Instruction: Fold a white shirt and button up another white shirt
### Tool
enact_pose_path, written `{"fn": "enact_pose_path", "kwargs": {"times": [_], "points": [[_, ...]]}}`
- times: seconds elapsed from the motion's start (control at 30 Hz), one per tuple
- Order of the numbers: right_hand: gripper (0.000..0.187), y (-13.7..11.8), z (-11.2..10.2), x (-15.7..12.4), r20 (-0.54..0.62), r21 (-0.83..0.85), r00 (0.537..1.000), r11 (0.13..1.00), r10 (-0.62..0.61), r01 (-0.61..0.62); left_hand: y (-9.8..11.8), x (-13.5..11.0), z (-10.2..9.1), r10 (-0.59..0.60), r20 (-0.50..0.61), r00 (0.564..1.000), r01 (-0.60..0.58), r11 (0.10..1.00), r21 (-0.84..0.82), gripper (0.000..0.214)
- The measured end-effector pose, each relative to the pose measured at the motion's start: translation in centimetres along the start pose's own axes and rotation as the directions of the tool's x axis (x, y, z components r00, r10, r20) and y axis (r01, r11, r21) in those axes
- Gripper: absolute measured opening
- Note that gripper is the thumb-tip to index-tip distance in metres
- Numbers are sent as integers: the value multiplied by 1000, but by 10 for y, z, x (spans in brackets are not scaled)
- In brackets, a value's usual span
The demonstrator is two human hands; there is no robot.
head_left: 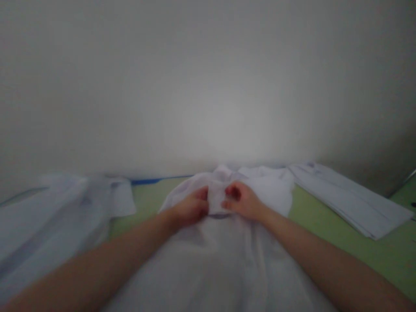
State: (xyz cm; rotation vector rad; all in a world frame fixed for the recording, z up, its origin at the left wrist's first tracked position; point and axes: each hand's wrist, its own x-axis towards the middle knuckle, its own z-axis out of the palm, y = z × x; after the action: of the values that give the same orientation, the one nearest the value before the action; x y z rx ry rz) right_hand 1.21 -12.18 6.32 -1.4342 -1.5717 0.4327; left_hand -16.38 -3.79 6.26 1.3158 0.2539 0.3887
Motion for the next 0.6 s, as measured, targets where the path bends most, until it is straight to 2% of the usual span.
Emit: {"fn": "enact_pose_path", "kwargs": {"times": [0.1, 0.2, 0.37, 0.5, 0.6], "points": [[49, -10, 5, -6, 8, -155, 982, 970, -190, 189, 2, -3, -2, 20, 12, 1000, -19, 998, -67, 64], [39, -17, 8, -9, 79, -239, 964, 934, -255, 267, 1, -4, -3, 37, -16, 999, -37, 998, -60, 61], [20, -13, 11, -8, 87, -198, 984, 965, -158, 173, -2, -2, -1, 77, -48, 996, -76, 997, 19, 57], [22, -12, 12, -9, 38, -171, 997, 983, -63, 68, -5, 1, -2, 135, -208, 969, -105, 984, 147, 51], [23, -11, 14, -9, 5, -153, 1000, 988, -28, 29, -10, 2, -6, 112, -306, 946, -28, 963, 266, 33]]}}
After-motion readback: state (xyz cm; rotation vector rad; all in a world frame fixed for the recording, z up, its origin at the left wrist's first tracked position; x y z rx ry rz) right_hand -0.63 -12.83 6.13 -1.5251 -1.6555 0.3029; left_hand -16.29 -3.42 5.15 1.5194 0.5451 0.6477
